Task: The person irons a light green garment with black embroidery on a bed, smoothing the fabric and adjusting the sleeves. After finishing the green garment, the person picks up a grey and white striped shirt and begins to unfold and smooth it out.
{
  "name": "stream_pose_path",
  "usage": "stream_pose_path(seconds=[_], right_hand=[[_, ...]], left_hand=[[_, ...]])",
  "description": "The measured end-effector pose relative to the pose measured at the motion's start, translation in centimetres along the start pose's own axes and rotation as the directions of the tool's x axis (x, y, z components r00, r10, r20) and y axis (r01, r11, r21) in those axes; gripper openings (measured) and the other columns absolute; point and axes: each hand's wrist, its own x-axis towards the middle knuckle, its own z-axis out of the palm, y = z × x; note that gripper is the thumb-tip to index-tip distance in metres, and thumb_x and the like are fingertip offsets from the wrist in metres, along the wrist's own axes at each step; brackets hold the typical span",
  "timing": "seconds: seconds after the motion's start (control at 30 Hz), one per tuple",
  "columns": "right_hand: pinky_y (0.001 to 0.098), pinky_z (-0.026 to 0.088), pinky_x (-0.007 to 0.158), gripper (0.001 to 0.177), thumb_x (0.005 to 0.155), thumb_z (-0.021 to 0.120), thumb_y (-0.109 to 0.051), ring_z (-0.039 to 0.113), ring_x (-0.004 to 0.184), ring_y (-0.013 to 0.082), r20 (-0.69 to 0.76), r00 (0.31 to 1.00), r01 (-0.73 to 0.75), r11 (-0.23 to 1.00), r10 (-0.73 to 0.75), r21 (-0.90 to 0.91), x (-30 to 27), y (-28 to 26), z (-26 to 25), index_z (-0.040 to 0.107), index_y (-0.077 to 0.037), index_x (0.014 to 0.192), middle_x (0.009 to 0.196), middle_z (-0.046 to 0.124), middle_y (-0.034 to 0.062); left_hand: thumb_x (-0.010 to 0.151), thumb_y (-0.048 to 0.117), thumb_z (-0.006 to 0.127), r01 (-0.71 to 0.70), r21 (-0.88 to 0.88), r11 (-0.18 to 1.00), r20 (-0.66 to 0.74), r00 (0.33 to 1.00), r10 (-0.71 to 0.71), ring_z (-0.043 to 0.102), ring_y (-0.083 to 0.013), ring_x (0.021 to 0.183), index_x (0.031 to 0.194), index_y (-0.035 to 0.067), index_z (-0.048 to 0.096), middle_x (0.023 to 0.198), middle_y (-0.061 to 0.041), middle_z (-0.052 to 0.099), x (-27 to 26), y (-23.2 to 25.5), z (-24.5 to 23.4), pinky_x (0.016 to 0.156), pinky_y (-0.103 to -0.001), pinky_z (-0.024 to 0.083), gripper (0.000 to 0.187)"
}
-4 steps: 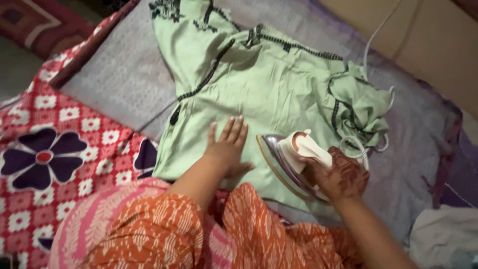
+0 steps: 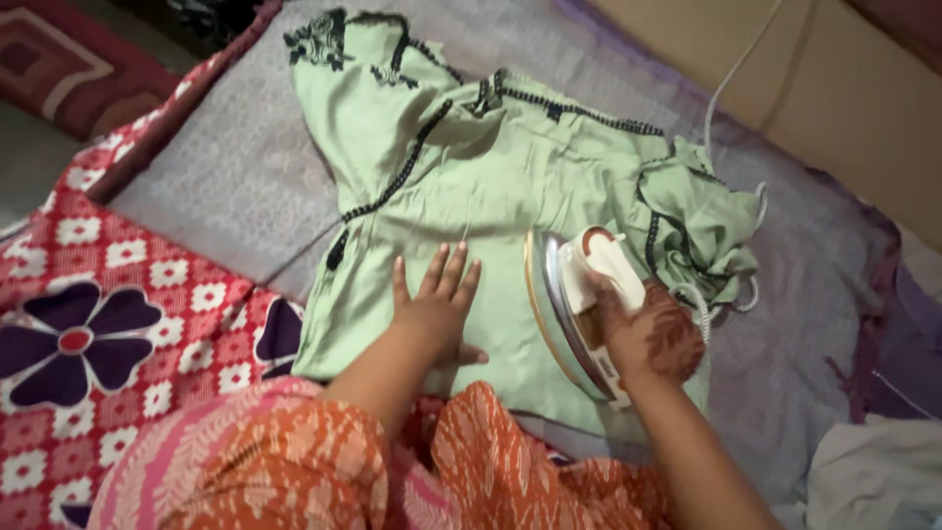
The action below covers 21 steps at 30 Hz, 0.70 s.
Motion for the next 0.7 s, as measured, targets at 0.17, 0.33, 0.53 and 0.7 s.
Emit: stream_pose_path(seconds=[0.17,0.33,0.53,0.7], right_hand=[[0.0478,0.056,0.076,0.085,0.088,0.056,-0.085,0.072,0.086,0.0407,-0.201,0.907,0.361,0.929,-0.370,-0.081,4.1,-0.3,1.0,0.071,-0.005,0.115,0.095,0.075,0.0226],[0.0494,0.056,0.080,0.072,0.078,0.055,-0.081,0.072,0.090,0.0397,0.083,0.959,0.280,0.952,-0.271,-0.126,5.5,-5.5,0.1,0.073,-0.016,0.103,0.095,0.075,0.0181],[0.0454,0.053,0.069,0.064,0.085,0.057,-0.075,0.071,0.076,0.0339,0.153,0.975,0.115,0.953,-0.163,0.280,7.2,-12.1,0.9,0.072,-0.013,0.091,0.077,0.073,0.0145],[0.0346,0.038,0.040,0.059,0.090,0.068,-0.062,0.049,0.045,0.0182,0.600,0.727,-0.335,0.592,-0.333,0.733,11.2,-13.7,0.7,0.055,-0.007,0.072,0.057,0.054,0.0051]], left_hand=[[0.066,0.076,0.078,0.042,0.056,0.998,0.008,0.999,-0.042,-0.019,-0.0234,0.159,0.165,0.021,-0.012,0.173,-0.003,-0.021,-1.1,1.1,-1.0,0.116,-0.074,-0.009,0.144],[0.064,0.082,0.076,0.215,-0.093,0.972,0.039,0.976,-0.212,-0.020,-0.0206,0.158,0.163,0.010,-0.017,0.173,-0.004,-0.022,1.0,-2.4,-2.6,0.120,-0.068,-0.008,0.154],[0.068,0.084,0.073,0.292,-0.090,0.952,0.060,0.956,-0.287,-0.019,-0.0230,0.159,0.162,0.005,-0.018,0.172,-0.008,-0.022,1.4,-4.1,-3.9,0.126,-0.056,-0.006,0.153],[0.084,0.075,0.060,0.287,-0.168,0.943,-0.104,0.946,-0.306,0.017,-0.0265,0.152,0.153,0.003,0.020,0.163,-0.013,0.018,2.0,-3.4,-5.1,0.121,-0.056,0.016,0.107]])
